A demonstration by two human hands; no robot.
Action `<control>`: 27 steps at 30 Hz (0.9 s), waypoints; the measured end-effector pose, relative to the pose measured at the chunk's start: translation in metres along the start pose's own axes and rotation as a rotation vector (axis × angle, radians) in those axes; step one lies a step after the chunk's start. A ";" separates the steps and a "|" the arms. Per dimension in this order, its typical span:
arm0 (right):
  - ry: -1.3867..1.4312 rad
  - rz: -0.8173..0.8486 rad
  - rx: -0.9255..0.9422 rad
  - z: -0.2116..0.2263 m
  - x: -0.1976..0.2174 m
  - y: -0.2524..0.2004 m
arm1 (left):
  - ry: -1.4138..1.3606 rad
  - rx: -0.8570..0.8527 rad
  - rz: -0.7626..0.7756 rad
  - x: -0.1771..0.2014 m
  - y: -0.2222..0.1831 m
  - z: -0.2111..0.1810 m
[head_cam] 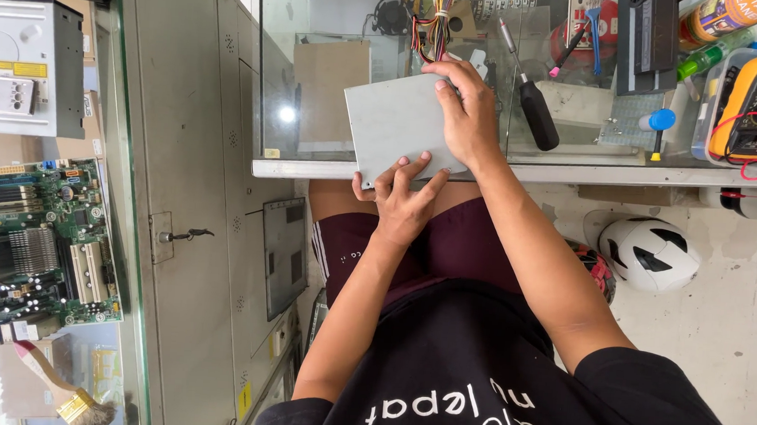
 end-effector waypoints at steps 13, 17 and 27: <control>0.018 -0.003 0.016 0.003 0.001 0.001 | -0.020 0.021 0.033 -0.003 -0.003 0.003; 0.040 -0.006 0.025 0.005 0.002 0.001 | -0.012 0.022 0.034 -0.004 -0.005 0.004; -0.177 -0.189 0.135 0.000 0.057 -0.026 | -0.008 0.041 0.000 0.006 0.007 0.000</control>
Point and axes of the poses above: each hand's wrist, its own y-axis towards the middle knuckle, its own x-axis out of the back of the hand, z = x × y, the point moved 9 cm from there along y, towards the middle knuckle, and after that the axes turned 13 degrees about x, right-handed, at the moved point
